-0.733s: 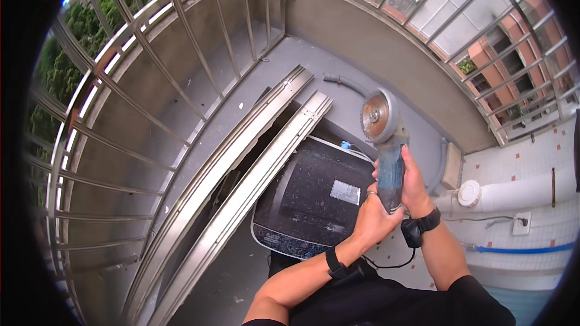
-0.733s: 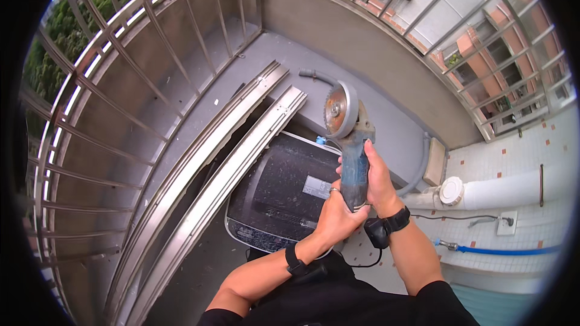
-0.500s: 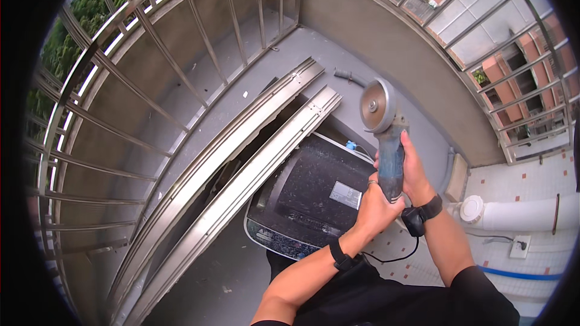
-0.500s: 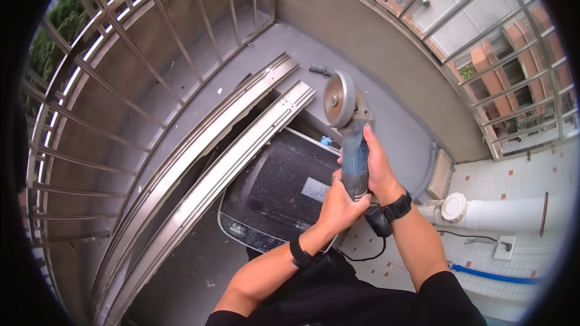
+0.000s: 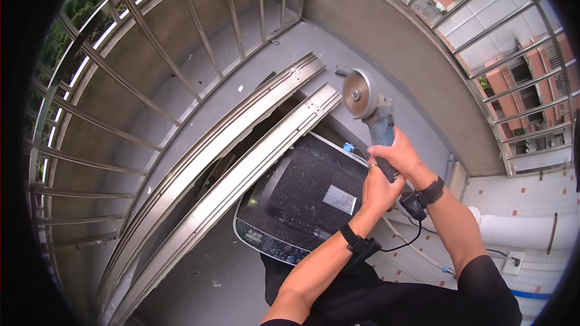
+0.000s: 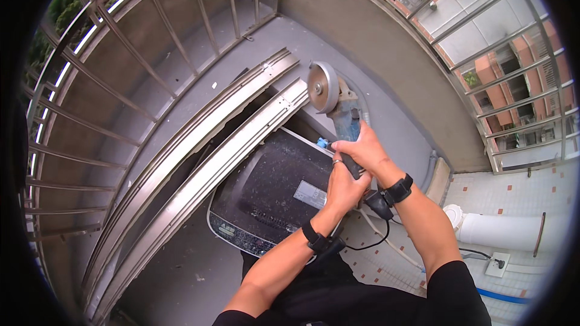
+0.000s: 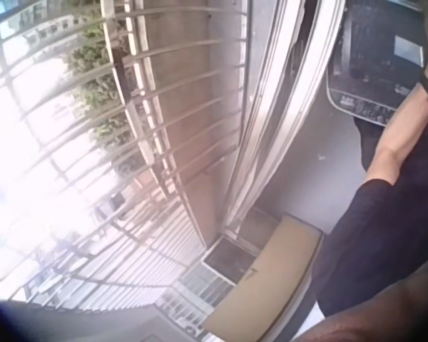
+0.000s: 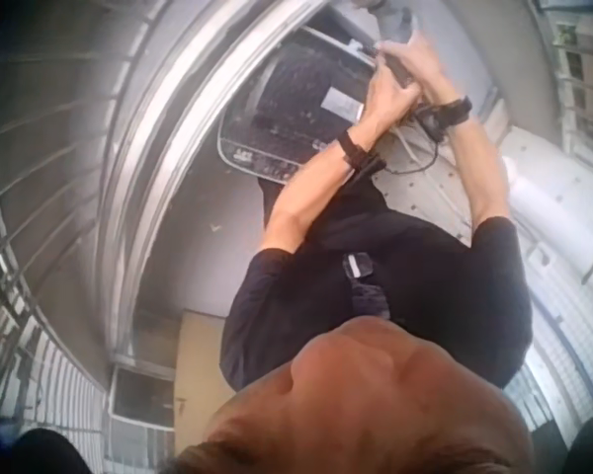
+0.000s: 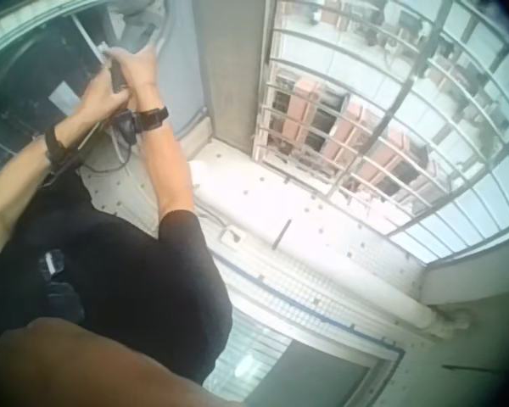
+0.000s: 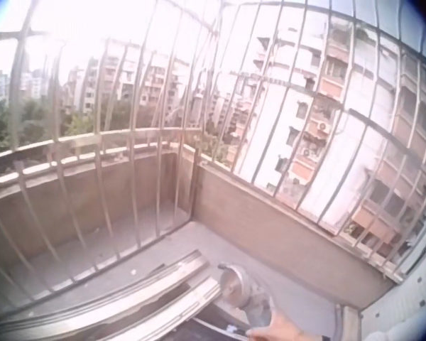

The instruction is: The person cuts through metal window or door frames using an angle grinder and then moves one of the cut sections.

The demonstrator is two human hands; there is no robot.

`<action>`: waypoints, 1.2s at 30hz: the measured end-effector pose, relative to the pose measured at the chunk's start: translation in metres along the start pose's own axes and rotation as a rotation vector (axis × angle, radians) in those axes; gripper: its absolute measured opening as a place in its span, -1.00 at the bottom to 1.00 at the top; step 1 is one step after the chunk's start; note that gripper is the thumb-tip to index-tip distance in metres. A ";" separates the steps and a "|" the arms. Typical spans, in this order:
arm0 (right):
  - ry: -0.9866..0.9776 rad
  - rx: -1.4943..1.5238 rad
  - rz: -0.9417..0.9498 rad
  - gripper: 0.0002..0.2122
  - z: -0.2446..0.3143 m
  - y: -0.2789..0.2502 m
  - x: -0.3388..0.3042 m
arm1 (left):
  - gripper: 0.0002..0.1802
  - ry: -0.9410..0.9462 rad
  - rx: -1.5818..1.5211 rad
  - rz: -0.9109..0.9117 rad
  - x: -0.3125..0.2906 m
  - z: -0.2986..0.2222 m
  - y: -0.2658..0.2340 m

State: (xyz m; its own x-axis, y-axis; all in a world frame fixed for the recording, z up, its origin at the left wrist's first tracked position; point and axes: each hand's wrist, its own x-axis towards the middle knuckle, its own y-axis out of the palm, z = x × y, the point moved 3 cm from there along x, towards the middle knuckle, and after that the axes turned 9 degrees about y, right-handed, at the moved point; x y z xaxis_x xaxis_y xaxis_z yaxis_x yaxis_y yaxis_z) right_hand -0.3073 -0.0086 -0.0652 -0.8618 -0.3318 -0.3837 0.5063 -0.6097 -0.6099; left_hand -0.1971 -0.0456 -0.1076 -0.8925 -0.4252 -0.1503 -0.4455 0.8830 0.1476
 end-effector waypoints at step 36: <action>-0.014 -0.387 0.155 -0.41 0.000 -0.003 0.122 | 0.06 0.265 1.335 -0.250 -0.062 0.083 -0.344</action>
State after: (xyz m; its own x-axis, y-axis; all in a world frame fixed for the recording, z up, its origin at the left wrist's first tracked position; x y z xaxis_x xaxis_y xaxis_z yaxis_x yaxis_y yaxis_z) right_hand -0.4134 -0.0476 -0.1101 -0.7737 -0.4098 -0.4832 0.6018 -0.2372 -0.7626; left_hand 0.0175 -0.3068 -0.2299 -0.8531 -0.4908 0.1770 -0.3245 0.2336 -0.9166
